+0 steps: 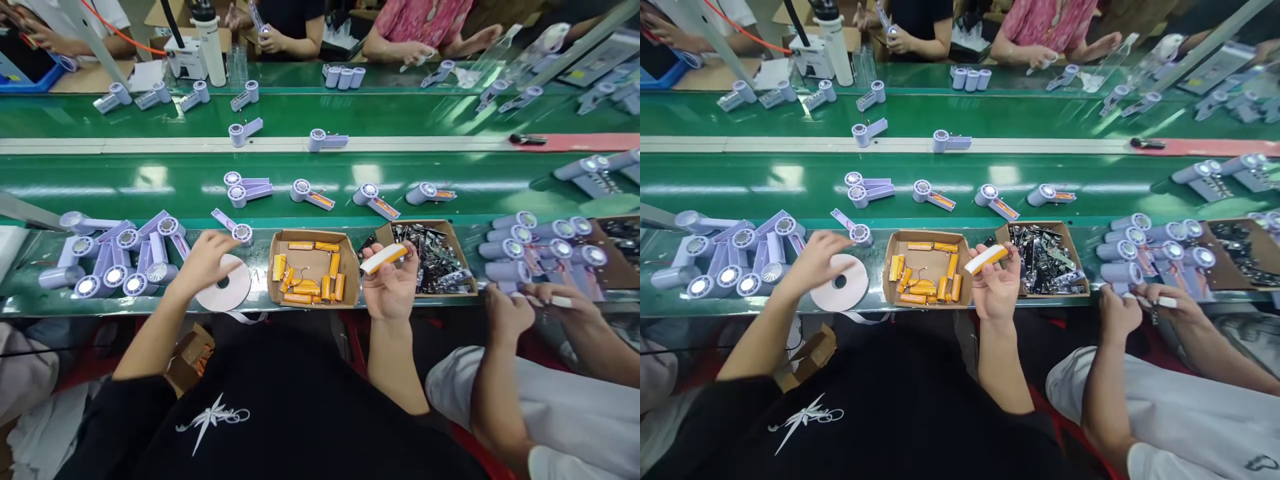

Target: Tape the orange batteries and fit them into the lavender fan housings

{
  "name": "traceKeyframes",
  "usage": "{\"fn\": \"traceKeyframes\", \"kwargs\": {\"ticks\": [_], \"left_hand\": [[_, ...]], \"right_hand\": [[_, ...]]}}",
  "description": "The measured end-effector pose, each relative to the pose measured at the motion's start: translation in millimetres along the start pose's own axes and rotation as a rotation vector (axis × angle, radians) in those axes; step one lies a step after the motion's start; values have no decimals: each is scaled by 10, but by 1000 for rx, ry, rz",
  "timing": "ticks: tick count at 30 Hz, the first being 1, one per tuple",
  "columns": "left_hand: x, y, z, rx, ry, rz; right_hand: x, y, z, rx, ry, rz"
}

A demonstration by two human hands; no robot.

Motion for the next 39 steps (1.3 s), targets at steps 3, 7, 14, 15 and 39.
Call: {"fn": "traceKeyframes", "kwargs": {"ticks": [3,7,14,15,39], "left_hand": [[112,1096,-173,-75,132,-96],[225,1962,148,116,352,-58],[279,1958,450,270,348,122],[294,1976,458,294,340,125],[294,2156,452,239,88,-11]], "right_hand": [[-75,2,16,-7,1,20],[105,60,-3,-12,-31,-58],[-13,510,727,247,-243,-54],[-157,660,972,324,-287,-37],[-1582,925,2449,1099,-1774,-257]]}}
Point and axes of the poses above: each hand's wrist, its own y-axis towards the middle knuckle, its own z-axis out of the palm, x = y × z, the point moved 10 cm from there along y, towards the middle knuckle
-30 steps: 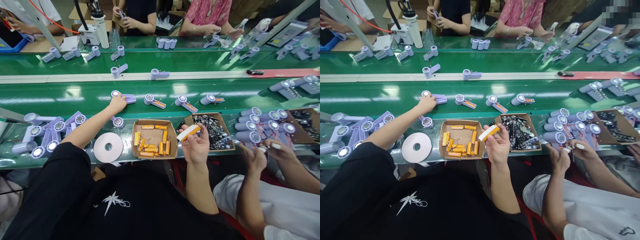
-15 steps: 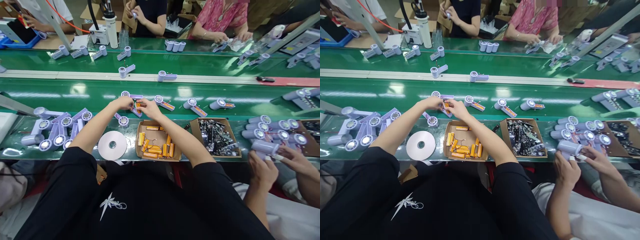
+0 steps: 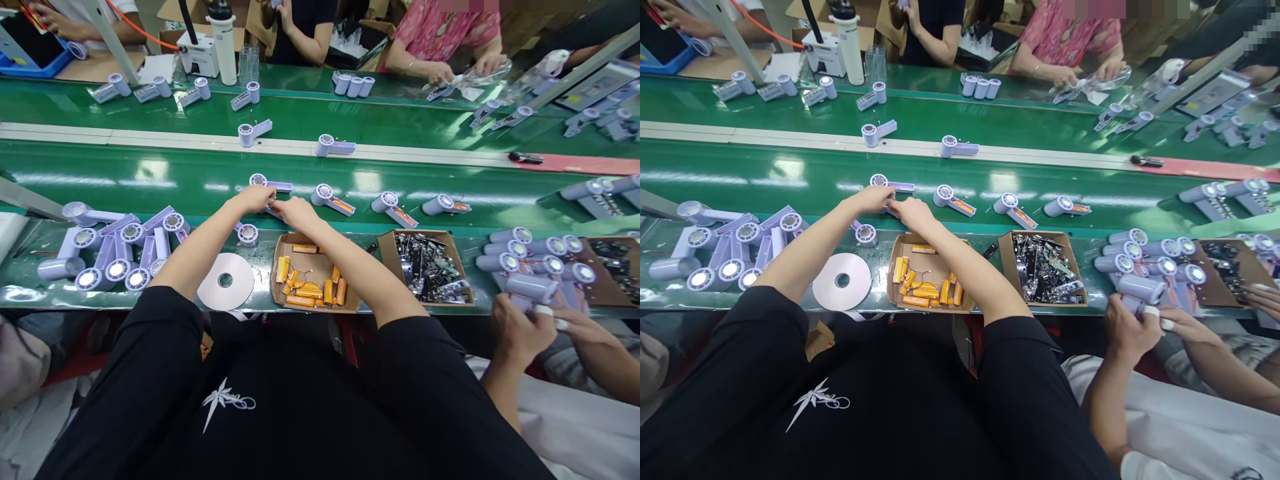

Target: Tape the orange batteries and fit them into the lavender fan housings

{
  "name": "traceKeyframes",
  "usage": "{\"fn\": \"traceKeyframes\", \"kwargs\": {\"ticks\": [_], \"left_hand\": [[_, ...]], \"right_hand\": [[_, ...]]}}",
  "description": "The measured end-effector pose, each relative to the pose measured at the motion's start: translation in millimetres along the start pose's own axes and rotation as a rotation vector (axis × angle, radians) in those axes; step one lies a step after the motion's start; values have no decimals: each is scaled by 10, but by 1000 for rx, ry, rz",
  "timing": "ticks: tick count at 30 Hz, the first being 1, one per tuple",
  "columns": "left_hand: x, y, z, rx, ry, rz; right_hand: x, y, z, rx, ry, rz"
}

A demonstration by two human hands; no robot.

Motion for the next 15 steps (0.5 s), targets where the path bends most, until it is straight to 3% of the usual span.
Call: {"fn": "traceKeyframes", "kwargs": {"ticks": [4,10,15], "left_hand": [[-34,20,-22,-28,-40,-3],[-85,97,0,-58,-102,-2],[-125,121,5,-73,-126,7]], "right_hand": [[-29,81,-5,10,5,-22],[-360,-159,-14,-71,126,88],[-152,1,119,17,-30,82]]}}
Point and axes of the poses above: each hand's wrist, its own y-axis towards the middle knuckle, its own z-axis out of the palm, x = y × z, the point moved 10 cm from there along y, towards the middle knuckle
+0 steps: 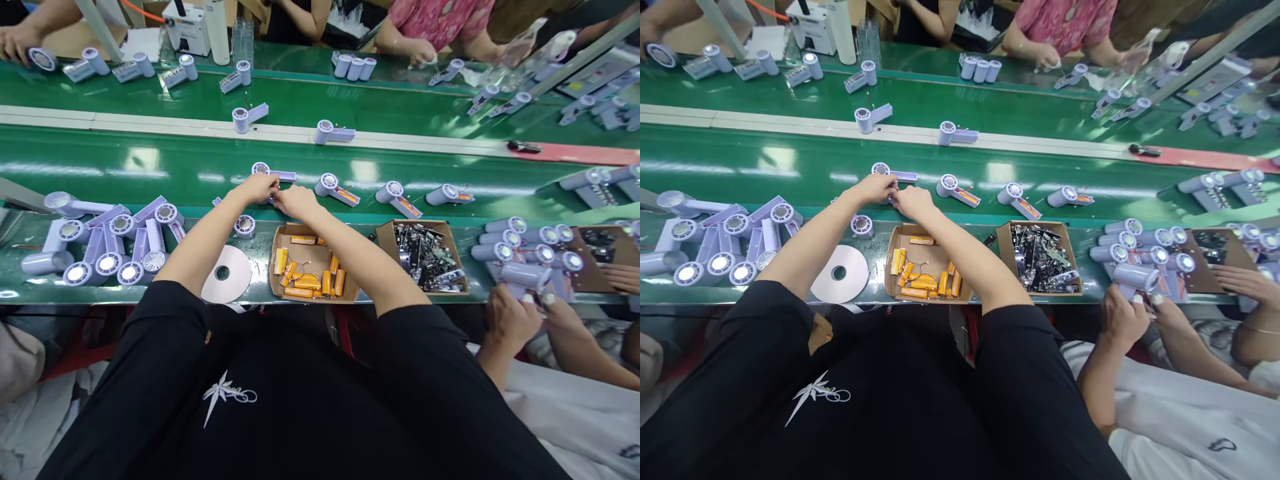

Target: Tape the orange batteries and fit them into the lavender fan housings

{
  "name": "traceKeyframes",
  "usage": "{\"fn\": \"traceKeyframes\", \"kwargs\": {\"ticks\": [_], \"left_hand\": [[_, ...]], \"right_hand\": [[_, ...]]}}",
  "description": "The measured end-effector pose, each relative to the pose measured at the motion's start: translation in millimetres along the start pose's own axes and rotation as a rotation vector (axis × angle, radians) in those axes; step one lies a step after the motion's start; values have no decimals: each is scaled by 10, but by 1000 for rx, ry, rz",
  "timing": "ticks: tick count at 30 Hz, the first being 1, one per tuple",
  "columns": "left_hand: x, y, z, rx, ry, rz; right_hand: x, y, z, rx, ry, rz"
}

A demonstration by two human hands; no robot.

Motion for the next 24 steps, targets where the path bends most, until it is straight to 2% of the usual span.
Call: {"fn": "traceKeyframes", "kwargs": {"ticks": [4,6,8,9,10,11,12,14,15,16,18,20,22,24], "left_hand": [[-28,133,37,11,-32,5],[-49,207,74,8,-74,14],[-90,129,54,-67,-128,35],[-122,-18,17,-128,-153,49],[-161,-253,-27,-192,-171,65],[-205,-577,-72,-251,-184,79],[-256,-969,-88,-280,-184,90],[-337,-1868,-46,-286,-159,96],[-352,-2318,-4,-286,-155,93],[-346,-2727,60,-278,-158,90],[-266,-3323,254,-214,-131,61],[-128,-3590,470,-113,-51,-3],[-1,-3603,612,-25,42,-74],[63,-3476,653,34,100,-114]], "right_hand": [[11,214,33,89,-30,16],[-23,97,-34,87,16,1],[33,-299,-227,-38,162,-63],[103,-619,-351,-140,283,-117],[199,-996,-405,-191,446,-179],[330,-1392,-353,-165,612,-241],[527,-1789,-198,-64,763,-325],[1041,-2516,368,296,993,-499],[1184,-2716,712,402,1043,-453],[1255,-2784,1077,453,1042,-340],[1260,-2640,1707,433,992,-54],[1339,-2347,2082,416,936,59],[1541,-2074,2229,454,910,-14],[1734,-1945,2236,499,906,-139]]}}
Point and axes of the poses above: each hand's wrist, its own y-axis towards the middle knuckle, its own z-axis out of the palm, x = y × z, the point moved 10 cm from there along y, towards the middle knuckle
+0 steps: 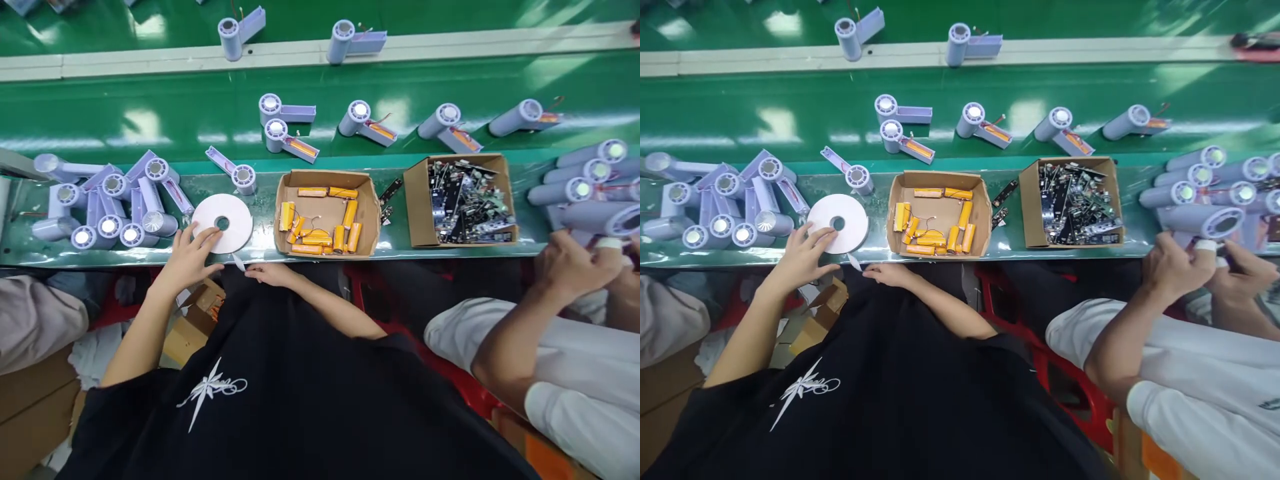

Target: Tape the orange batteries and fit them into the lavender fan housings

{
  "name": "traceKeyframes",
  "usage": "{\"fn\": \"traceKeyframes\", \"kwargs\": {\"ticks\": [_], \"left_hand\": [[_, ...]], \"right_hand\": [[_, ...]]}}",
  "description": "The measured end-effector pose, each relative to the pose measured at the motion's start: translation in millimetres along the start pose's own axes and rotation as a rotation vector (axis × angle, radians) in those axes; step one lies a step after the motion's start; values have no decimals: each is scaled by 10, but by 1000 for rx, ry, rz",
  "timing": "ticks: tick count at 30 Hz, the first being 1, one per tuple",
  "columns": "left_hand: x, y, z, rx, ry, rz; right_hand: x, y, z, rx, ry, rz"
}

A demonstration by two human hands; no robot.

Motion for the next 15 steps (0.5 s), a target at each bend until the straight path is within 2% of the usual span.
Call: {"fn": "traceKeyframes", "kwargs": {"ticks": [3,7,11,15], "left_hand": [[-23,225,-11,116,42,9],[0,352,-9,249,100,-5],[26,339,32,199,87,37],[-117,113,18,22,5,206]], "right_hand": [[40,-54,42,52,-56,-49],[-214,-348,-52,4,-228,14],[-473,-516,-199,-44,-387,172],[-499,-699,-332,-8,-467,297]]}}
Point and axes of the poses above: each hand's wrist, its own y-axis towards the middle knuckle, its own z-axis out of the palm, x = y × z, the point moved 10 cm from there along y, towards the middle knuckle
